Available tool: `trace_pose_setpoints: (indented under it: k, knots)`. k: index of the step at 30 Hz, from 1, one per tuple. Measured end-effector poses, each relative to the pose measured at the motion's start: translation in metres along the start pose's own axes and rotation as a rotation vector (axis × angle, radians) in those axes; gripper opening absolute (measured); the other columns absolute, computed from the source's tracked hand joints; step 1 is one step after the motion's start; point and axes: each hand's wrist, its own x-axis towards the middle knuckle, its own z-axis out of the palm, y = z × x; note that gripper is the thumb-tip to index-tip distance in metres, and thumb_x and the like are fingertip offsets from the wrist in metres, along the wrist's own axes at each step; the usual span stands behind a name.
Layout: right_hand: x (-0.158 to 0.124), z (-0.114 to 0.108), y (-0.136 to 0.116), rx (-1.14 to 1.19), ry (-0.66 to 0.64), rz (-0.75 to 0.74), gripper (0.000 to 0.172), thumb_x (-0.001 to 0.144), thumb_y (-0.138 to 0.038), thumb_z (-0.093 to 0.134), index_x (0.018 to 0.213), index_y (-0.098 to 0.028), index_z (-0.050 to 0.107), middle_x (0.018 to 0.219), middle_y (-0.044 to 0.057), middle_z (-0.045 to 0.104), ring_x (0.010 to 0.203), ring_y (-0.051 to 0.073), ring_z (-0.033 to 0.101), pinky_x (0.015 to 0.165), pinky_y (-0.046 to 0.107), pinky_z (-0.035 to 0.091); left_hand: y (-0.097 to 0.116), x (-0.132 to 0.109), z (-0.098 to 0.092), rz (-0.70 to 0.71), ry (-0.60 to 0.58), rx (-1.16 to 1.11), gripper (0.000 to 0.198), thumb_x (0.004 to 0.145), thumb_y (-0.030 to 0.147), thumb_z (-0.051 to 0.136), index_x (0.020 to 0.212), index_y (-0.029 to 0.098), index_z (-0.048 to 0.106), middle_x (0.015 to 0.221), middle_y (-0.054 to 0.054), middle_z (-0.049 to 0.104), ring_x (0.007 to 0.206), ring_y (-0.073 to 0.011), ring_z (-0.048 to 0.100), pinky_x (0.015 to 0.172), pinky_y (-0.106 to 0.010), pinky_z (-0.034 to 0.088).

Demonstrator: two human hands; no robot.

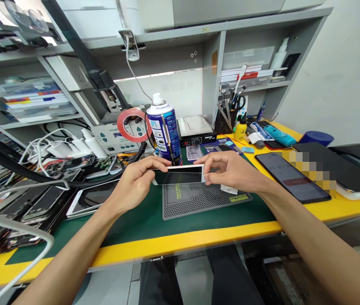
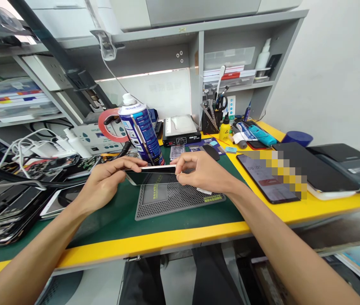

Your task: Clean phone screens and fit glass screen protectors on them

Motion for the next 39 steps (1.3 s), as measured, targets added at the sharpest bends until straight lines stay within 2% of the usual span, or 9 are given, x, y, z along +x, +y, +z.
trace_pose_setpoints:
  k: [7, 11, 15, 24, 32, 34, 39]
  knots:
    - [0.000, 0.001, 0.003, 0.014, 0.005, 0.024, 0.004, 0.076, -0.023, 0.072, 0.076, -0.019, 0.070, 0.105, 0.009, 0.073, 0.108, 0.029, 0.068, 0.083, 0.033, 0.056, 0.002, 0.000, 0.000, -0.011, 0.011, -0.005, 0.026, 0.082, 0.015, 0.043, 0.087, 0.021, 0.068, 0.117, -0.005, 0.072, 0.115, -0.0256, 0.063, 0.104, -0.042, 0.045]
    - [0.000, 0.001, 0.003, 0.026, 0.008, 0.018, 0.005, 0.077, -0.020, 0.070, 0.074, -0.022, 0.067, 0.090, 0.007, 0.073, 0.121, 0.031, 0.061, 0.088, 0.036, 0.054, 0.001, 0.001, -0.002, -0.014, 0.016, 0.003, 0.027, 0.080, 0.015, 0.043, 0.086, 0.021, 0.068, 0.117, -0.004, 0.072, 0.115, -0.0256, 0.063, 0.104, -0.041, 0.045]
    - [0.000, 0.001, 0.002, 0.036, 0.003, 0.019, 0.007, 0.077, -0.018, 0.069, 0.073, -0.022, 0.066, 0.085, 0.006, 0.073, 0.127, 0.030, 0.056, 0.093, 0.037, 0.053, -0.002, 0.001, -0.003, -0.009, 0.016, 0.011, 0.028, 0.079, 0.013, 0.041, 0.086, 0.021, 0.068, 0.116, -0.003, 0.072, 0.114, -0.0242, 0.063, 0.102, -0.039, 0.045]
    - [0.000, 0.001, -0.002, 0.040, 0.004, 0.007, 0.006, 0.076, -0.017, 0.069, 0.072, -0.021, 0.068, 0.082, 0.006, 0.072, 0.123, 0.030, 0.059, 0.093, 0.038, 0.052, -0.004, -0.001, -0.008, -0.014, 0.017, 0.035, 0.027, 0.078, 0.015, 0.042, 0.085, 0.021, 0.068, 0.116, -0.003, 0.072, 0.116, -0.0257, 0.061, 0.100, -0.039, 0.044]
    - [0.000, 0.000, 0.001, 0.017, -0.007, 0.000, 0.008, 0.078, -0.015, 0.068, 0.073, -0.021, 0.067, 0.083, 0.005, 0.073, 0.122, 0.028, 0.059, 0.092, 0.035, 0.051, -0.008, -0.002, -0.012, -0.035, 0.058, 0.137, 0.027, 0.079, 0.018, 0.041, 0.082, 0.020, 0.067, 0.111, -0.004, 0.073, 0.110, -0.0252, 0.064, 0.095, -0.035, 0.047]
    - [0.000, 0.000, 0.002, 0.011, -0.009, -0.003, 0.008, 0.078, -0.014, 0.067, 0.073, -0.021, 0.067, 0.083, 0.004, 0.073, 0.118, 0.027, 0.061, 0.090, 0.033, 0.052, -0.010, -0.002, -0.012, -0.041, 0.068, 0.154, 0.027, 0.079, 0.018, 0.041, 0.083, 0.020, 0.068, 0.108, -0.004, 0.073, 0.108, -0.0243, 0.064, 0.094, -0.034, 0.046]
    - [-0.001, 0.000, 0.005, -0.001, -0.012, -0.007, 0.008, 0.079, -0.014, 0.067, 0.074, -0.021, 0.066, 0.079, 0.002, 0.071, 0.089, 0.021, 0.068, 0.086, 0.033, 0.052, -0.013, -0.002, -0.013, -0.045, 0.076, 0.159, 0.028, 0.078, 0.018, 0.041, 0.083, 0.019, 0.068, 0.105, -0.004, 0.072, 0.107, -0.0239, 0.064, 0.094, -0.032, 0.046]
